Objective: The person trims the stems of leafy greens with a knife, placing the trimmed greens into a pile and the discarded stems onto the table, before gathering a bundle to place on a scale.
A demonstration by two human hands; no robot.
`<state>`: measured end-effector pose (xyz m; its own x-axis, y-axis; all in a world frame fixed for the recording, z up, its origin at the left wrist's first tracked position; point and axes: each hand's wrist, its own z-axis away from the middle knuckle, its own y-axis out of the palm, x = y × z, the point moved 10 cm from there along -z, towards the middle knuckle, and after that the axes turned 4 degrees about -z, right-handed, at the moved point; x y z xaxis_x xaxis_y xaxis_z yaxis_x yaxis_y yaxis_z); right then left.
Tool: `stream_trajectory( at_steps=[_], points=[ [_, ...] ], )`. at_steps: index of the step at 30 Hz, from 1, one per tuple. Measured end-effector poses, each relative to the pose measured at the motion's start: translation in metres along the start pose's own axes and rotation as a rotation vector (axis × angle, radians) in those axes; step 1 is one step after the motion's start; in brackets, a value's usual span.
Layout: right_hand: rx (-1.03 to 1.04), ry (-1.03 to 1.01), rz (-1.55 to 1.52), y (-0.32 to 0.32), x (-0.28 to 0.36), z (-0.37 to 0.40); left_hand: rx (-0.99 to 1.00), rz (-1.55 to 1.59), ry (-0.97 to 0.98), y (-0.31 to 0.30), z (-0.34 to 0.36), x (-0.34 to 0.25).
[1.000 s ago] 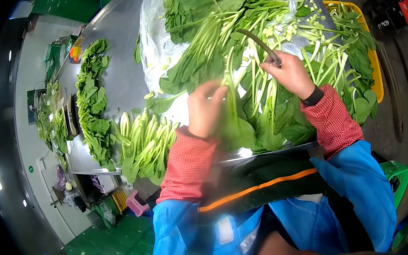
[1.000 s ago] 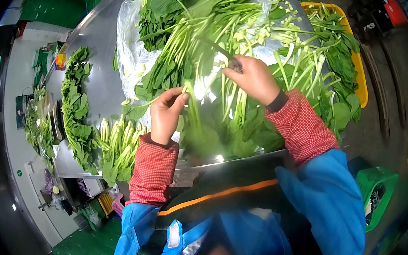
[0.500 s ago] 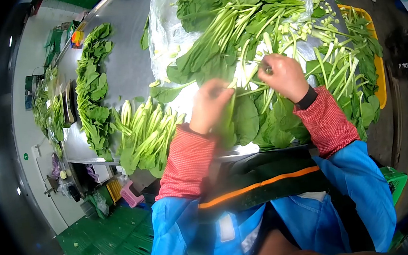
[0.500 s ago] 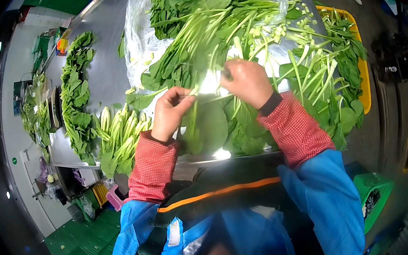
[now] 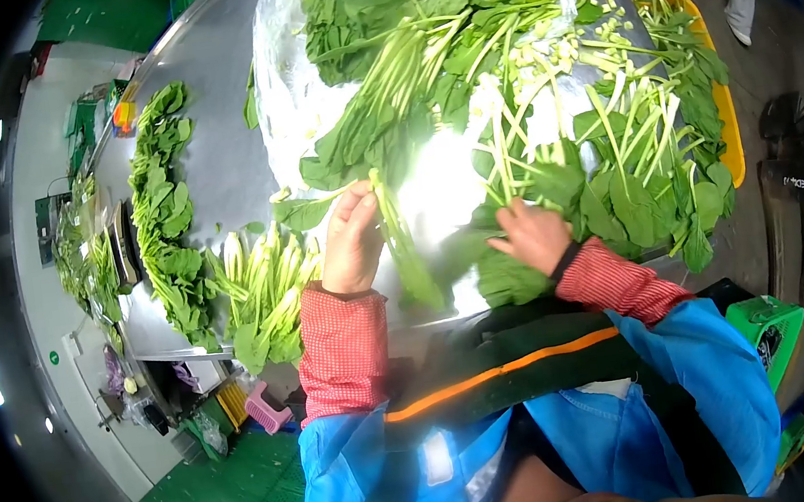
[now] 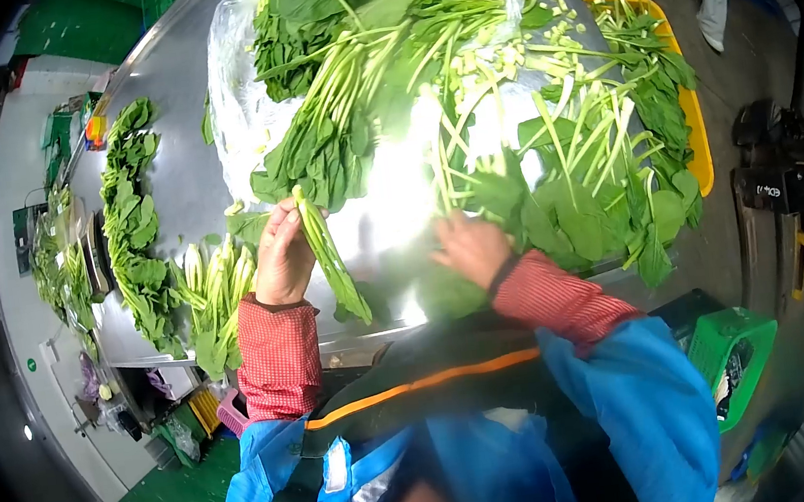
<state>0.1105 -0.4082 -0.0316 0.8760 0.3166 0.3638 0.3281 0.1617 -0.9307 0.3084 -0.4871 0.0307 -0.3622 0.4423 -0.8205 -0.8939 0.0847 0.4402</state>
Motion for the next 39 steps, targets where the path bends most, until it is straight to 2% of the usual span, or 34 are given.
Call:
stream_trajectory(
  at_steps=[4, 9, 12, 14, 18, 21, 22, 23, 24, 25, 26, 27, 29, 31, 34, 37, 39],
  points=[
    [-0.098, 0.019, 0.065, -0.024, -0.067, 0.043, 0.027, 0.048, -0.038, 0.017, -0.008, 0.019],
    [-0.059, 0.146, 0.242, -0.066, -0.187, 0.069, 0.001, -0.038, -0.080, 0.037, -0.020, 0.036],
    [-0.171, 0.149, 0.281, -0.098, -0.260, 0.067, 0.021, -0.038, -0.109, 0.041, -0.021, 0.046],
    [-0.185, 0.229, 0.302, -0.119, -0.303, 0.057, -0.015, -0.030, -0.119, 0.039, -0.017, 0.049],
    [-0.227, 0.575, 0.398, -0.149, -0.387, 0.034, -0.024, -0.035, -0.140, 0.029, -0.008, 0.045],
    [-0.454, 0.547, 0.327, -0.195, -0.310, -0.014, -0.063, -0.089, -0.144, 0.023, 0.000, 0.037],
    [-0.375, 0.591, 0.157, -0.190, -0.284, -0.035, -0.076, -0.067, -0.145, 0.021, 0.001, 0.036],
    [-0.445, 0.387, 0.015, -0.188, -0.239, -0.057, -0.088, -0.045, -0.147, 0.019, 0.002, 0.036],
    [-0.456, 0.286, -0.087, -0.173, -0.205, -0.079, -0.099, -0.024, -0.148, 0.018, 0.001, 0.036],
    [-0.336, 0.324, -0.310, -0.156, -0.170, -0.101, -0.088, 0.001, -0.125, 0.015, -0.003, 0.037],
    [-0.287, 0.173, -0.402, -0.138, -0.133, -0.125, -0.078, 0.025, -0.113, 0.016, -0.003, 0.034],
    [-0.293, 0.009, -0.360, -0.120, -0.101, -0.147, -0.068, 0.047, -0.099, 0.017, -0.003, 0.031],
    [-0.307, -0.181, -0.343, -0.097, -0.042, -0.187, -0.074, 0.068, -0.088, 0.013, -0.002, 0.027],
    [-0.140, -0.189, -0.359, -0.094, 0.008, -0.223, -0.106, 0.071, -0.098, 0.003, 0.002, 0.030],
    [-0.045, -0.185, -0.282, -0.087, 0.048, -0.258, -0.108, 0.052, -0.090, -0.003, 0.007, 0.029],
    [0.214, -0.184, 0.063, -0.020, 0.047, -0.276, -0.162, 0.043, -0.112, -0.009, 0.016, 0.024],
    [0.052, -0.202, 0.017, -0.029, 0.041, -0.252, -0.172, -0.006, -0.107, -0.019, 0.019, 0.023]
  ],
)
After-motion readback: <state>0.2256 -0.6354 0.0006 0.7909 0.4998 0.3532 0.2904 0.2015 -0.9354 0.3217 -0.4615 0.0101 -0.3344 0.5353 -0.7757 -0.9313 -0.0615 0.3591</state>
